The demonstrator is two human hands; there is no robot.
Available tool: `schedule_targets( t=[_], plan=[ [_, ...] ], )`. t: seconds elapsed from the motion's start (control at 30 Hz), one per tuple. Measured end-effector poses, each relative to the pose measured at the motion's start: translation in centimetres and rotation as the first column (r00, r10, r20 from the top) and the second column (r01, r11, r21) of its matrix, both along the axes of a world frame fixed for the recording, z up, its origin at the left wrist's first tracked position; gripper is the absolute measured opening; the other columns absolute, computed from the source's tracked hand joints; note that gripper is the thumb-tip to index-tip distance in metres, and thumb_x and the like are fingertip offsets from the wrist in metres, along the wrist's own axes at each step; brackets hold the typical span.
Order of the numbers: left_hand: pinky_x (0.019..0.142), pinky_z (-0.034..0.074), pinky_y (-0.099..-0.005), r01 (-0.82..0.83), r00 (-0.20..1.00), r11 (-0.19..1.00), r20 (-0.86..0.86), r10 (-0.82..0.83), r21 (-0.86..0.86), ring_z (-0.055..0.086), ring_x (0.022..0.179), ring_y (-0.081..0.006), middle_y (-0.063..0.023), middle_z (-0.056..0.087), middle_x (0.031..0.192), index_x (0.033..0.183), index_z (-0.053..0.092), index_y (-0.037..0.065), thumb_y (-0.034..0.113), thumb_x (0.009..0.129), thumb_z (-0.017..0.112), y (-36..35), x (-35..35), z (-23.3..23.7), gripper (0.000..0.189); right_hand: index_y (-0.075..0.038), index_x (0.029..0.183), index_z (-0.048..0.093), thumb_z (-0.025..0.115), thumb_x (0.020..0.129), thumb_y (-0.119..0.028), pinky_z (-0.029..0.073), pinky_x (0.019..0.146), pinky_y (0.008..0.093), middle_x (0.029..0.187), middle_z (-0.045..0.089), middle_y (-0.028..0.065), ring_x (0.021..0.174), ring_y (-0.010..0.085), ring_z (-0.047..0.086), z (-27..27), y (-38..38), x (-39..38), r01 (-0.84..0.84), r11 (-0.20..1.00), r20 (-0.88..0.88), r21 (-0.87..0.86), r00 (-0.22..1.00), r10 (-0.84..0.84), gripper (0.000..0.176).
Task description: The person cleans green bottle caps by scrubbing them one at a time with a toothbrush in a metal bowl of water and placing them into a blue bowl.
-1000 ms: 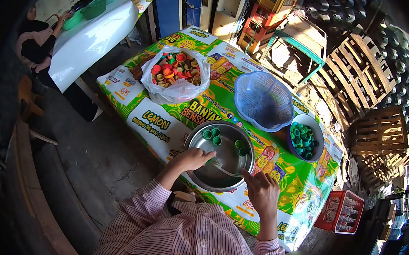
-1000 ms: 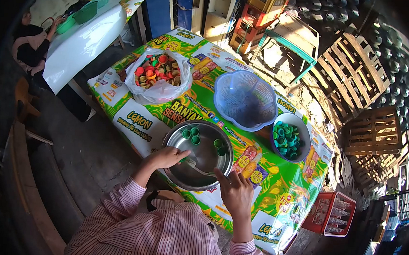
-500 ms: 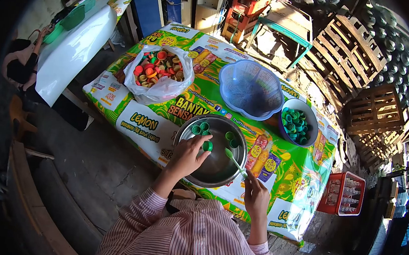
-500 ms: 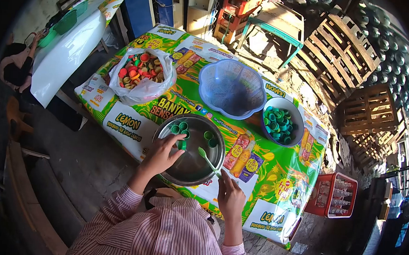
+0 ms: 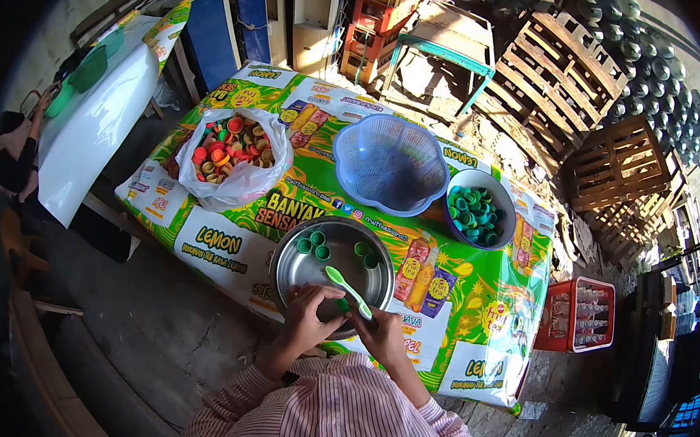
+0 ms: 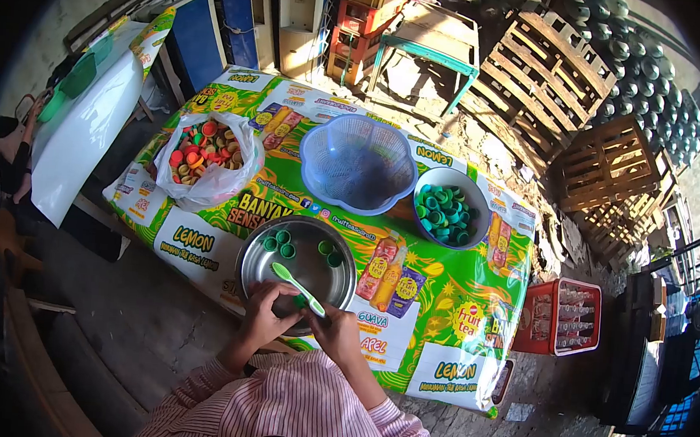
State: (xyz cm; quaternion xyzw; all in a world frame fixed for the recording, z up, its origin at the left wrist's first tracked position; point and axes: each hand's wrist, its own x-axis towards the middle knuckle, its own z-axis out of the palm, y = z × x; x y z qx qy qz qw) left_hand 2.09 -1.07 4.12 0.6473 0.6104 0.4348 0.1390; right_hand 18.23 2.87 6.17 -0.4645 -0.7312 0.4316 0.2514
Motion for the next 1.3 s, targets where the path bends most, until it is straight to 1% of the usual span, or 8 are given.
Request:
schedule_targets(
  t=[0.17,0.23,0.4,0.53,0.63,0.77,0.97,1.3],
  plan=[
    [0.083,0.032,-0.0354,-0.003,0.991,0.999,-0.134,-0.002,-0.040,0.056,0.093,-0.0155,0.0031,0.062,0.097,0.096,0.057,0.013,0.026,0.065,0.074,-1.1,-0.3,-0.7,0.038,-0.001,0.081,0.064,0.066,0.079,-0.015,0.040,0.045,0.0313,0.053,0.053,0.0126,0.041,0.0167,0.046,-1.4,0.4,0.1,-0.085,0.996,-0.138,-0.037,0.987,0.079,0.014],
    [0.084,0.034,-0.0367,-0.009,0.997,0.998,-0.077,0.004,-0.066,0.055,0.096,-0.0176,0.0007,0.060,0.102,0.101,0.056,0.012,0.025,0.066,0.074,-0.8,0.0,0.0,0.042,-0.002,0.079,0.064,0.067,0.078,-0.017,0.040,0.045,0.0315,0.053,0.054,0.0129,0.041,0.0186,0.046,-1.6,1.4,1.0,-0.055,0.998,-0.043,0.006,0.998,0.056,0.016],
    [0.082,0.036,-0.0358,0.007,0.993,0.998,-0.118,-0.014,-0.062,0.054,0.095,-0.0213,-0.0012,0.058,0.101,0.101,0.055,0.012,0.020,0.071,0.069,1.2,-1.6,-0.6,0.033,0.000,0.068,0.061,0.067,0.078,-0.026,0.037,0.042,0.0353,0.046,0.048,0.0133,0.039,0.0248,0.049,-0.2,10.4,6.5,0.347,0.879,0.209,0.327,0.881,-0.425,0.028],
    [0.078,0.033,-0.0372,-0.063,0.983,0.993,-0.179,0.045,-0.100,0.049,0.091,-0.0213,0.0004,0.055,0.096,0.096,0.058,0.015,0.019,0.071,0.067,4.1,-2.2,-0.7,0.027,-0.001,0.067,0.057,0.066,0.077,-0.022,0.038,0.044,0.0372,0.052,0.051,0.0165,0.045,0.0320,0.051,1.2,17.6,10.7,0.449,0.672,0.104,0.589,0.782,-0.614,0.026],
    [0.077,0.034,-0.0381,-0.060,0.971,0.993,-0.238,0.035,-0.099,0.048,0.091,-0.0223,-0.0011,0.053,0.093,0.094,0.059,0.015,0.018,0.072,0.066,6.5,-1.4,-1.3,0.024,-0.007,0.097,0.065,0.064,0.079,-0.021,0.039,0.046,0.0367,0.054,0.052,0.0167,0.048,0.0304,0.054,1.4,20.0,11.6,0.363,0.659,0.148,0.658,0.796,-0.587,0.023],
    [0.078,0.033,-0.0396,0.005,0.943,0.984,-0.327,-0.065,-0.179,0.044,0.096,-0.0223,-0.0024,0.048,0.097,0.096,0.058,0.015,0.019,0.068,0.069,8.8,0.3,-2.1,0.031,-0.011,0.126,0.048,0.063,0.080,-0.013,0.035,0.045,0.0332,0.049,0.046,0.0106,0.041,0.0203,0.046,1.2,17.2,10.5,0.465,0.655,0.044,0.595,0.796,-0.604,0.049],
    [0.080,0.032,-0.0392,-0.001,0.919,0.984,-0.388,-0.069,-0.177,0.043,0.099,-0.0229,-0.0049,0.047,0.100,0.101,0.054,0.012,0.021,0.060,0.076,10.0,1.1,-3.5,0.048,-0.007,0.120,0.053,0.065,0.078,-0.007,0.026,0.042,0.0276,0.047,0.032,0.0038,0.043,0.0078,0.030,-2.2,9.1,10.0,0.529,0.756,0.060,0.385,0.804,-0.592,0.044],
    [0.076,0.032,-0.0368,0.077,0.907,0.985,-0.399,-0.135,-0.157,0.043,0.093,-0.0199,0.0000,0.047,0.091,0.081,0.060,0.014,0.015,0.066,0.070,8.8,0.9,-4.9,0.019,-0.004,0.108,0.060,0.062,0.079,-0.007,0.023,0.042,0.0250,0.051,0.032,-0.0008,0.046,0.0057,0.027,-2.4,3.8,8.7,0.500,0.819,0.037,0.280,0.847,-0.530,0.029]
  ],
)
